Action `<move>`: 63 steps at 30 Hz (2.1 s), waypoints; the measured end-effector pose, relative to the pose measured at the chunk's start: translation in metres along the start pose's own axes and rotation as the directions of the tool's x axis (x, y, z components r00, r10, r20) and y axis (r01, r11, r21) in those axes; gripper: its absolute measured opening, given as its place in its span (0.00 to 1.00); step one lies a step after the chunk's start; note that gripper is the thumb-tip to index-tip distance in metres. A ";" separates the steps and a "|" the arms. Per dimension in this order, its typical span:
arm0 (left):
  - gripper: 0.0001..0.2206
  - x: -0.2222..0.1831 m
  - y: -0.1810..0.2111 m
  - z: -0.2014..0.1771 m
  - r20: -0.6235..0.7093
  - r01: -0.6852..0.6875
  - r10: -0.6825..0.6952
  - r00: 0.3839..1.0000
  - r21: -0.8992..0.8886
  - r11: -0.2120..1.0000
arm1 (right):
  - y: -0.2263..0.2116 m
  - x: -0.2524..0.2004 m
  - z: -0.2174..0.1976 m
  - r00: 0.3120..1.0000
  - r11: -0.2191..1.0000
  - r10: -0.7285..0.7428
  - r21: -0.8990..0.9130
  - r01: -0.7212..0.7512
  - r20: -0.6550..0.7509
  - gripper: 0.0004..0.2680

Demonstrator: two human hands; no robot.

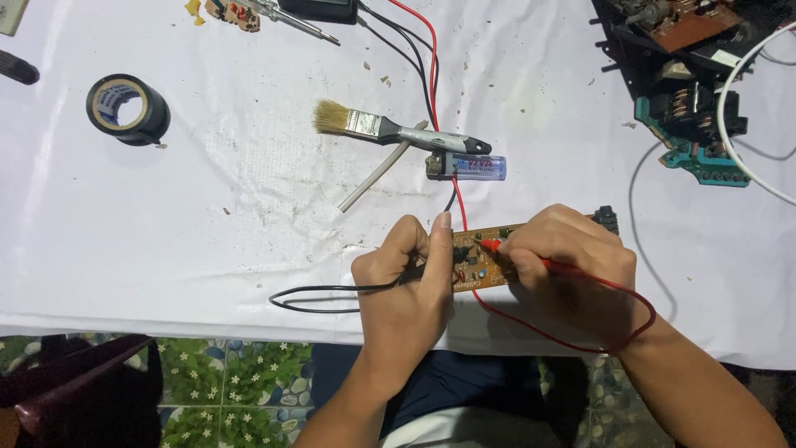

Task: Testing electronic components on a circuit board using a digital multimeter to check for faults.

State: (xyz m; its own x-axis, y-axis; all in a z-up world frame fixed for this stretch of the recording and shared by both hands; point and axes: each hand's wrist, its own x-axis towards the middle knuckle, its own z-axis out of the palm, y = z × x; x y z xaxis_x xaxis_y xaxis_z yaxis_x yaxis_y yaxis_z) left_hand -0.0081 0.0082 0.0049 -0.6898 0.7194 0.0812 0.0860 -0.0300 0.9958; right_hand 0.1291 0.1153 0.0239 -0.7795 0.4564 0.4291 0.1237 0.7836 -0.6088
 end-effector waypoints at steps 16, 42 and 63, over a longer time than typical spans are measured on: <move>0.22 -0.002 -0.007 0.003 -0.021 -0.003 0.003 1.000 0.032 0.999 | 0.016 0.006 -0.007 0.975 0.979 0.202 -0.057 -0.197 0.092 0.11; 0.21 -0.003 -0.012 0.003 -0.036 -0.010 0.010 0.999 0.008 1.000 | 0.028 0.007 0.002 0.871 0.854 0.480 0.169 -0.492 0.106 0.13; 0.22 0.008 -0.007 0.020 -0.045 0.003 0.002 0.999 0.115 0.993 | 0.031 -0.003 -0.007 0.919 0.906 0.391 0.197 -0.375 -0.050 0.12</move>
State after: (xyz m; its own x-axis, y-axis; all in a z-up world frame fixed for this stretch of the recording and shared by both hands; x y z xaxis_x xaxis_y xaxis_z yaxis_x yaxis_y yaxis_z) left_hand 0.0006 0.0279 -0.0024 -0.7212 0.6875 0.0852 0.1662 0.0524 0.9847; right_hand 0.1403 0.1414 0.0083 -0.6373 0.7470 0.1893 0.2838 0.4559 -0.8436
